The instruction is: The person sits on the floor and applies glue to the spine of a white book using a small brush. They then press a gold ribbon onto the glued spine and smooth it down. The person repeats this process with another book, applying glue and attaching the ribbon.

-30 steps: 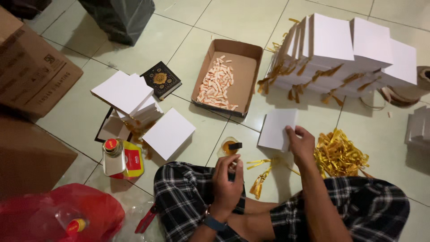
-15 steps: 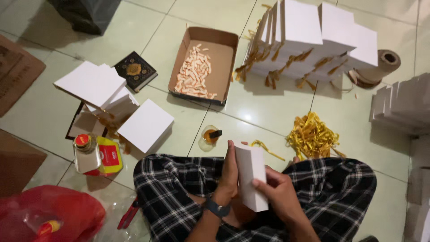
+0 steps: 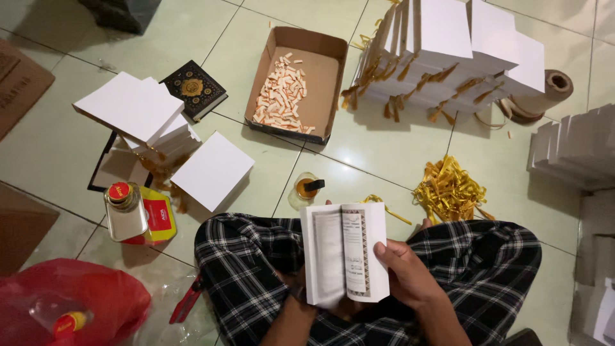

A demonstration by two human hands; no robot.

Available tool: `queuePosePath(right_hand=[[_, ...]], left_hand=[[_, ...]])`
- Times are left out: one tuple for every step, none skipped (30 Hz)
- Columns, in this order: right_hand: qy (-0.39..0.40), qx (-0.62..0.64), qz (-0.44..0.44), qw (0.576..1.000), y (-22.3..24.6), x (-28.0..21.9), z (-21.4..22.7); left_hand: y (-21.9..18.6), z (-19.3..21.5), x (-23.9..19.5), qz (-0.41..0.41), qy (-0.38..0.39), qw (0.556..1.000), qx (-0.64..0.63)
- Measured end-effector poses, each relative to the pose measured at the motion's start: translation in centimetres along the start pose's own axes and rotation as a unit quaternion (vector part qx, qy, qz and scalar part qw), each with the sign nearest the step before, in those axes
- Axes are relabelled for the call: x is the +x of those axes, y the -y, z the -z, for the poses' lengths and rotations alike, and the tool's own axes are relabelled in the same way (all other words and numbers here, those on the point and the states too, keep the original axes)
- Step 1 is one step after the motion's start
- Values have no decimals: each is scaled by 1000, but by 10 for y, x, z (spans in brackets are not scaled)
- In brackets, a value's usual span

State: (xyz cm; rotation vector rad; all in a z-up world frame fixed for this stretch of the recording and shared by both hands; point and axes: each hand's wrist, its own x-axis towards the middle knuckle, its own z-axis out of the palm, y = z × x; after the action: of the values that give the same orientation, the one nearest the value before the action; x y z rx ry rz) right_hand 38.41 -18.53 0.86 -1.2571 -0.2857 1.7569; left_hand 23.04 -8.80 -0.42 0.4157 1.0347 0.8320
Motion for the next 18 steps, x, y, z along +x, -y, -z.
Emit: queuePosePath(right_hand=[[0,-2,0,1000,-3,3,5],[13,8,0,1000,-6,6,11],[25,20,2,999,-9,9,16],[24,18,3,1000,-6,6,11],[-3,21,0,1000,-1,4,6],[-31,25,-3,999,3,1,2],[-31,24,1,999,12,-2,-6],[-74,15,17,997,20,-6,-14],[-116,6,31,993,27,-11,-22],[-117,7,34,993,28,-10,-25],[-134,1,32,990,27,-10,-27],[-151,-6,30,988,26,-10,-30],[-153,-5,29,988,27,-8,-31],[-125,-6,37,991,28,-6,-32],[-97,-7,43,994,29,-4,-34],[-98,-7,41,994,34,-1,-40],[-138,-24,36,990,36,0,-46],[-177,-42,30,983,38,2,-52]], left_hand=[[0,2,4,-4,0,1000,-1],[-1,4,8,-7,0,1000,-3],[-1,5,13,-11,2,1000,-3],[2,7,24,-14,3,1000,-4],[5,8,36,-19,7,1000,-4],[7,9,47,-23,11,1000,-3],[32,30,80,-28,16,999,-2],[58,53,109,-32,20,999,-1],[84,79,133,-35,23,999,0],[83,82,137,-38,25,999,2],[84,86,141,-40,28,999,3],[84,90,144,-43,31,999,5],[84,90,143,-43,31,999,6],[84,90,143,-44,32,998,6],[84,91,141,-45,31,998,7],[84,92,140,-45,30,998,7],[87,96,136,-45,27,999,6],[91,101,132,-44,24,999,6]])
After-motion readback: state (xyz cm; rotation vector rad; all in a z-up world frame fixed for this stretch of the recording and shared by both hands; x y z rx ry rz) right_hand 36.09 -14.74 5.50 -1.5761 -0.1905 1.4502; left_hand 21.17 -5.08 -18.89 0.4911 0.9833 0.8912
